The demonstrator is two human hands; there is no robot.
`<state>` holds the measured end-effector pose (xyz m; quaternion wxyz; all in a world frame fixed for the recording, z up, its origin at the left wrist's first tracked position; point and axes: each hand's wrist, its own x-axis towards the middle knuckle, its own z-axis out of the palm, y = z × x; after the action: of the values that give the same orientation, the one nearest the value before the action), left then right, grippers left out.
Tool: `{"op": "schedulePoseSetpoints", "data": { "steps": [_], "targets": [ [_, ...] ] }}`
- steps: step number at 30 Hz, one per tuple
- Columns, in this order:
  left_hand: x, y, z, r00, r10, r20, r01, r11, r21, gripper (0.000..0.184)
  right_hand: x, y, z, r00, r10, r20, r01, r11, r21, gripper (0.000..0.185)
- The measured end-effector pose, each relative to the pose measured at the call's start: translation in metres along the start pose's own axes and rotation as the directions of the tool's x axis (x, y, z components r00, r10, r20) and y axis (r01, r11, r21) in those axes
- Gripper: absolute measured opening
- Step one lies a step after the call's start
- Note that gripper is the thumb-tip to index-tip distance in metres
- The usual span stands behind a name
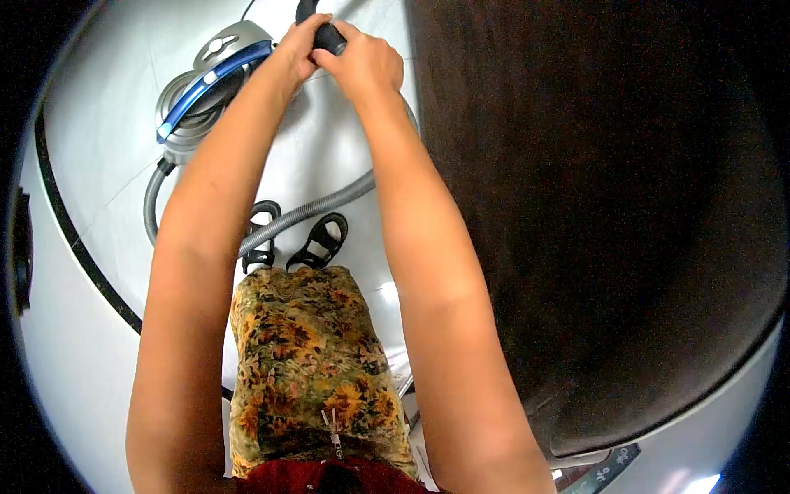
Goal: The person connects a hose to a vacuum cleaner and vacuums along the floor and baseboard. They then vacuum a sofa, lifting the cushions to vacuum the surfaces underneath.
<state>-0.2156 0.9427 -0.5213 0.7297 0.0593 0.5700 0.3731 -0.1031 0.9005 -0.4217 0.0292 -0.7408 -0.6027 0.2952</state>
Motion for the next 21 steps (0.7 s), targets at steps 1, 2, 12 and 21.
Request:
{"op": "schedulePoseSetpoints", "data": {
  "steps": [1, 2, 12, 21],
  "targets": [
    [0.019, -0.002, -0.010, 0.988, -0.080, 0.131, 0.082, 0.997, -0.006, 0.036, 0.008, 0.000, 0.009, 0.999, 0.023, 0.027, -0.022, 0.999, -0.033, 0.058],
    [0.036, -0.010, -0.007, 0.980, -0.115, 0.163, 0.125, 0.991, -0.050, 0.027, 0.010, 0.003, 0.015, 0.997, 0.073, 0.026, -0.072, 0.997, -0.022, 0.058],
    [-0.055, -0.048, 0.018, 0.997, -0.081, 0.008, 0.081, 0.996, 0.046, 0.051, -0.072, 0.024, 0.001, 0.985, 0.169, -0.017, -0.170, 0.984, -0.051, 0.058],
    [-0.205, -0.070, 0.035, 0.983, -0.179, -0.048, 0.181, 0.983, 0.039, 0.043, -0.200, 0.037, -0.029, 0.984, 0.148, -0.095, -0.153, 0.987, -0.044, 0.064]
  ]
}}
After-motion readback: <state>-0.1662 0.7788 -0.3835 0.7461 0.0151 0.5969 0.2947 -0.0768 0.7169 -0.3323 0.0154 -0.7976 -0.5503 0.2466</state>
